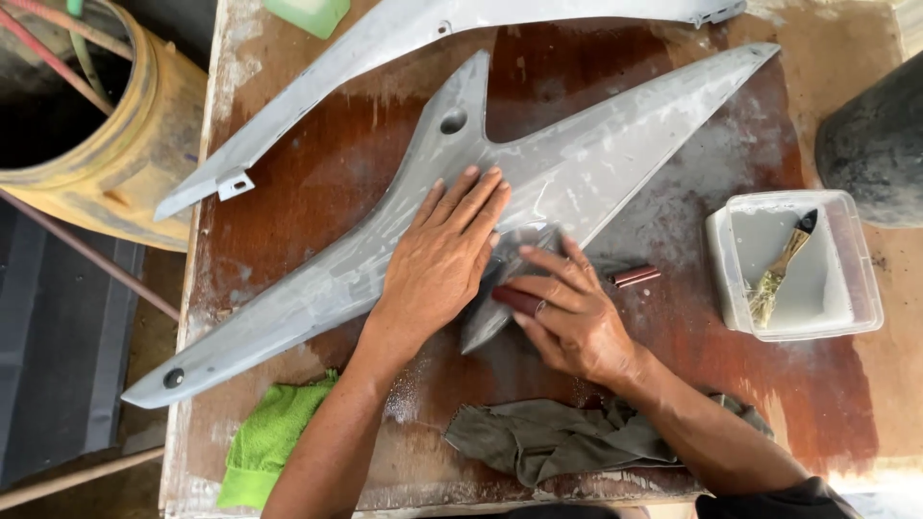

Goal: The person sands a gray metal motorcycle part on a wooden table using a sanding block. They hold the part steady with one hand while sanding the surface with the other, focusing on the edges and flat areas.

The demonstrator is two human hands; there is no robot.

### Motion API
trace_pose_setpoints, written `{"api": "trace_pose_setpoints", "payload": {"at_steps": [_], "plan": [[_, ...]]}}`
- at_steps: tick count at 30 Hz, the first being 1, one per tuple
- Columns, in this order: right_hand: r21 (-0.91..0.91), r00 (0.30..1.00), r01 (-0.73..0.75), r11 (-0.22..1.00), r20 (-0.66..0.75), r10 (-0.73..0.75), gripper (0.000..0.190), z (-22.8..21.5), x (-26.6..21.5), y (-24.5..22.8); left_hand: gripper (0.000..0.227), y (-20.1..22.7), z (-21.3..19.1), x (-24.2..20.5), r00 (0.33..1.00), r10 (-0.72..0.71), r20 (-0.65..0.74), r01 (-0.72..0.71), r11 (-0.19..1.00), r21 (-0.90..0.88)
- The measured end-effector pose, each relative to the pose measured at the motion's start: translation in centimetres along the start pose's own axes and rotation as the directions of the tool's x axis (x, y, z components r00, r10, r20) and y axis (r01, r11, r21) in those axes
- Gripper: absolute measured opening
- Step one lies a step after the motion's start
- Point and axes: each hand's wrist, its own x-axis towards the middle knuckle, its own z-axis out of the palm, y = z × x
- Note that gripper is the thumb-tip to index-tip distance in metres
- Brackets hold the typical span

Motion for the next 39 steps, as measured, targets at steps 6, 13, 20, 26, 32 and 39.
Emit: {"api": "trace_pose_setpoints", "payload": {"at_steps": [6,13,20,26,32,39], "plan": [[-0.121,0.994,-0.092,0.988,-0.066,0.085,0.013,-1.3,0.6,1.5,0.046,0.2,-0.4,0.2,1.000,0.000,0.015,0.000,1.000,0.003],[0.041,1.000,-0.022,0.999,-0.019,0.022,0.015,-0.1,0.2,-0.1,0.046,0.2,-0.1,0.1,1.000,0.011,0.005,-0.011,1.000,0.009],[-0.043,0.997,-0.043,0.998,-0.067,0.040,0.017,0.5,-0.5,0.7,0.045,0.4,-0.1,0.2,1.000,-0.007,0.004,0.007,1.000,0.008],[-0.042,0.997,-0.010,0.999,-0.077,0.007,0.016,0.5,-0.5,1.6,0.045,0.3,0.0,0.2,1.000,-0.003,0.017,0.003,1.000,0.019],[-0.068,0.993,-0.047,0.997,-0.113,0.040,0.018,0.5,-0.3,1.3,0.046,0.3,0.1,0.2,1.000,-0.008,0.018,0.008,1.000,0.012],[-0.132,0.989,-0.057,0.990,-0.145,0.037,0.016,0.3,-0.7,2.8,0.046,0.6,-0.3,0.1,0.999,-0.011,0.034,0.010,1.000,0.018]]}}
